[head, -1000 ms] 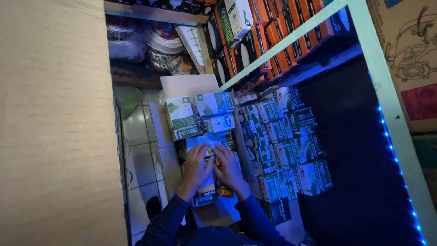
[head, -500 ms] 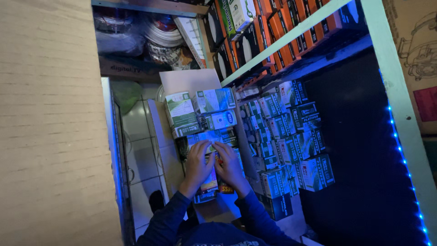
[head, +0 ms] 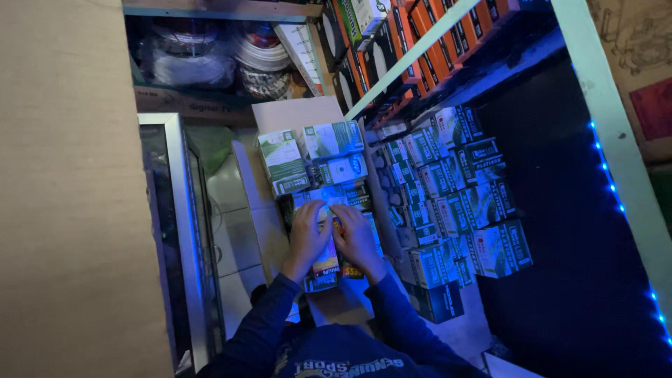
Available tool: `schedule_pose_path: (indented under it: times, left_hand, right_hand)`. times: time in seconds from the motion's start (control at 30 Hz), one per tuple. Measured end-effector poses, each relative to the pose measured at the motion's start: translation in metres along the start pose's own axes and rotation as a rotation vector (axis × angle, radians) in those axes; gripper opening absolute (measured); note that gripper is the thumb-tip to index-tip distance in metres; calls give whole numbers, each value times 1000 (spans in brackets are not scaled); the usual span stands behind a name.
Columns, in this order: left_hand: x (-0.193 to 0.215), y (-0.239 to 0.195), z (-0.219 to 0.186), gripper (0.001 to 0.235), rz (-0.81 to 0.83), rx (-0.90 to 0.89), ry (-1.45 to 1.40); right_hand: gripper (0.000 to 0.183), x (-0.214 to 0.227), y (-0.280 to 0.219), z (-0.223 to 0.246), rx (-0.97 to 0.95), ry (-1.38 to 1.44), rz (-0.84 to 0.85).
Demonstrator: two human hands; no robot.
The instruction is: The person organizes various light bulb boxes by hand, moving them between a cardboard box and a shelf.
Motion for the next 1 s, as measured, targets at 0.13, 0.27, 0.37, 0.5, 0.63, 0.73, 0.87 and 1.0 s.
schedule_pose_path:
  times: [0.13,0.27,0.37,0.5,0.63,0.73,0.87,1.0]
  left_hand:
    - [-5,-4,1,36,-51,1,47]
    - [-9,-6,1,35,-48,1,47]
    - [-11,-8,2,33,-50,-7,80]
    - [-15,-6,6,34,-68,-6,109]
    - [-16,-7,7,33,-53,-3,123]
    - [-17,-11,8,33,-46,-5,114]
    - [-21,-9,13,34,-53,4,104]
    - [-24,-11,20,35,-71,-6,147]
  right_hand:
    - [44,2,-6,-3,34,-15,-17]
    - [42,-1,-13,-13,13,-9,-15]
    - [38,-3,-15,-19,17,-27,-45]
    - [38,-1,-17,-17,50,-19,-65]
    - [39,2,-18,-14,55,-22,-74]
    - [38,2,-20,-15,42,-19,-78]
    - [37,1,-20,-17,64,-9,-98]
    - [34,-5,-23,-23,32,-28,-91]
Point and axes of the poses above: each hand's wrist, its own y-axis towards the middle knuckle, its own x-axis out of the back of the hand, z = x × y, the point moved 3 cm from there along y, towards the middle knuckle, and after that the axes turned 9 degrees about y, right-handed, at the moved point
